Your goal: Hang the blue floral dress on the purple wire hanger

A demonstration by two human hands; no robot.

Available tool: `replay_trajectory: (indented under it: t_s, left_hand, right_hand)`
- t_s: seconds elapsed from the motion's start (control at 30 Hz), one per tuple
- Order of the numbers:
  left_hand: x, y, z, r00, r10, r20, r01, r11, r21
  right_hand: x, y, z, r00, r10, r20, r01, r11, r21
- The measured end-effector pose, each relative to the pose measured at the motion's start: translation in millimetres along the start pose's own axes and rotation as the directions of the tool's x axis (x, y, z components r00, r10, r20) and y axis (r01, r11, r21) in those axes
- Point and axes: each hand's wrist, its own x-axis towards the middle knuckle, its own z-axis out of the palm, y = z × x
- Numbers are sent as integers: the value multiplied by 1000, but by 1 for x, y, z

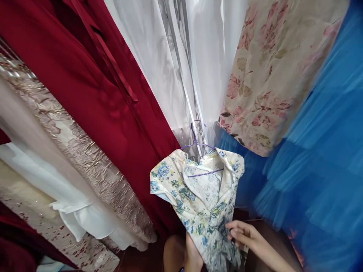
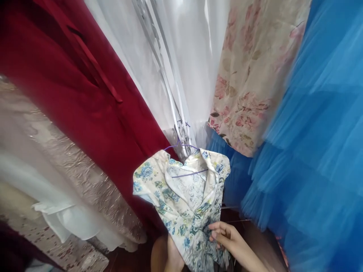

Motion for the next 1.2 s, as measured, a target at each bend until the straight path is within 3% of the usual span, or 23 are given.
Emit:
replay_trajectory:
  t_s: [0.1,0.2,0.4,0.5,0.57,0.6,0.63,0.7,0.73,0.77,0.83,0.9,1.07,1.2]
  left_hand:
    - [2,8,-42,994,55,99,-61,996,63]
    - [6,6,-59,984,98,147,-132,961,244]
    - [14,-2,-52,978,161,134,-203,887,414]
    - [17,-2,-47,971,177,163,-236,829,507]
    - [17,0,-44,932,308,190,-360,724,589]
    - [16,0,-43,877,437,198,-456,631,628]
    - [15,0,-43,782,590,202,-552,505,664]
    - [11,-2,-43,516,822,240,-661,204,722]
    - [9,-5,-43,418,857,303,-673,68,737]
    - [6,-9,-43,371,841,394,-678,-44,734]
    - [3,-19,-43,387,716,581,-704,-178,688]
    - [2,-30,-41,431,609,665,-723,-209,659]
    - [3,-38,-31,497,586,640,-666,-216,714]
    - [-5,-33,-18,547,492,677,-681,-209,702]
  right_hand:
    - [29,9,13,994,-96,-58,87,985,-151]
    - [50,9,31,975,-197,-99,167,953,-253]
    - [62,-2,44,926,-351,-139,267,870,-415]
    - [56,-5,35,931,-335,-145,255,881,-398]
    - [51,-3,29,948,-282,-146,224,919,-324]
    - [48,-2,26,958,-247,-144,201,940,-275]
    - [45,-1,25,968,-207,-139,173,959,-225]
    - [39,1,26,981,-141,-132,121,982,-146]
    - [37,2,28,984,-120,-131,105,987,-122]
    - [35,3,32,986,-108,-129,95,990,-103]
    - [31,4,40,988,-101,-119,93,993,-78]
    - [30,5,50,989,-103,-104,96,993,-64]
    - [32,1,60,991,-96,-96,96,995,-5]
    - [41,-26,54,985,-91,-149,104,991,82]
